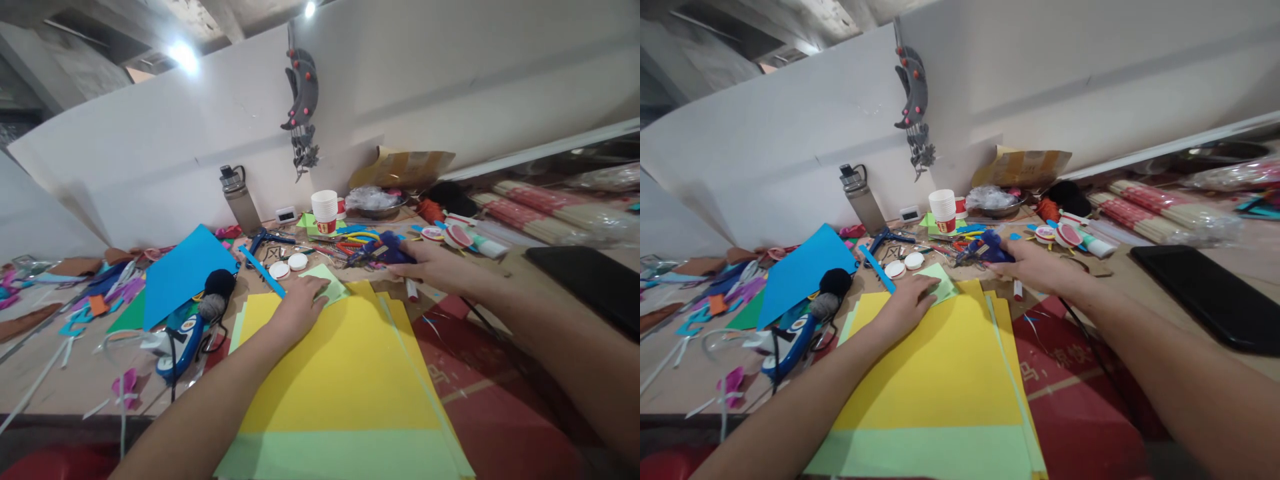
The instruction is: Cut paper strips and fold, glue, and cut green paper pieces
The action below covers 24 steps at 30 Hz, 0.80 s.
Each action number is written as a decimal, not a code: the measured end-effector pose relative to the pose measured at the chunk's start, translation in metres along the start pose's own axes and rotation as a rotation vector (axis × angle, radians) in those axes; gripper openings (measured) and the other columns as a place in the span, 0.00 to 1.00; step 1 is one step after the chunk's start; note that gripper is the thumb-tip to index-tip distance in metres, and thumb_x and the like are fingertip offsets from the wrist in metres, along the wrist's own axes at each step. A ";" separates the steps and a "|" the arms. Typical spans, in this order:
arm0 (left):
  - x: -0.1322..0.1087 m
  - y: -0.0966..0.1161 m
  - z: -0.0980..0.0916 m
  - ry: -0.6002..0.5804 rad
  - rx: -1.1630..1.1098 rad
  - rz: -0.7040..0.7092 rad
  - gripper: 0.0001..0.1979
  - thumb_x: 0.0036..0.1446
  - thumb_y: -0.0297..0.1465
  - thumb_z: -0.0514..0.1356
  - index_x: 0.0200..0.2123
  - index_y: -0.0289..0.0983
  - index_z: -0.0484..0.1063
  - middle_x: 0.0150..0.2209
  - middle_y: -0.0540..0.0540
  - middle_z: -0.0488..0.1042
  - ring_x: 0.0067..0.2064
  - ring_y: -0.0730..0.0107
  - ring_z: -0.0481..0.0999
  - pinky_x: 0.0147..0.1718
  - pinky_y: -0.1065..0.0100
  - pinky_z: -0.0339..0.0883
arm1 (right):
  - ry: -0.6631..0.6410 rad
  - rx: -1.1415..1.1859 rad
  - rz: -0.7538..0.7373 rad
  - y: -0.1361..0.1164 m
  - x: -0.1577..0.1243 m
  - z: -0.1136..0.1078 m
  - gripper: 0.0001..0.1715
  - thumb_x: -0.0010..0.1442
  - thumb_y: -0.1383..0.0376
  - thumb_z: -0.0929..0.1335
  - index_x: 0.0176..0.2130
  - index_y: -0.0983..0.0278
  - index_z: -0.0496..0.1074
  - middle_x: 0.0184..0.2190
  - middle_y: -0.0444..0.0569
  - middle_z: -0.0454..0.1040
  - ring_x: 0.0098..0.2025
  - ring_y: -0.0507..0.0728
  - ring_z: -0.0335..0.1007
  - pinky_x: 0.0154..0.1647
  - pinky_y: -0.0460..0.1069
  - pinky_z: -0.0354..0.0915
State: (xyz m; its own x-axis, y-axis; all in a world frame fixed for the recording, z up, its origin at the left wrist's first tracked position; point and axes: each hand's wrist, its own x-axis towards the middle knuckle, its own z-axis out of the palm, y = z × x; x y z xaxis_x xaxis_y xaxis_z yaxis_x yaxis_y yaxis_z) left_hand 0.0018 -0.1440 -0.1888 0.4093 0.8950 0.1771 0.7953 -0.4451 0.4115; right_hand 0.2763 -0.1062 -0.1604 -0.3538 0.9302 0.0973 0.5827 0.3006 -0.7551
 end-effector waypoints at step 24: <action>-0.007 -0.003 -0.011 -0.182 -0.074 0.244 0.24 0.59 0.22 0.50 0.55 0.46 0.70 0.61 0.47 0.66 0.64 0.63 0.61 0.62 0.56 0.56 | 0.073 0.436 -0.001 -0.006 -0.002 0.005 0.18 0.55 0.55 0.68 0.41 0.64 0.66 0.18 0.38 0.64 0.22 0.52 0.58 0.27 0.49 0.56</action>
State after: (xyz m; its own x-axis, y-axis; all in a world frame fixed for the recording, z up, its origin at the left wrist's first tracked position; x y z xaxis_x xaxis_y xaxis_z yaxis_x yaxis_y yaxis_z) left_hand -0.0083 -0.1492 -0.1810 0.6629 0.7394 0.1180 0.6316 -0.6368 0.4422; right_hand 0.2699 -0.1111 -0.1588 -0.2920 0.9473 0.1319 0.2136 0.1990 -0.9564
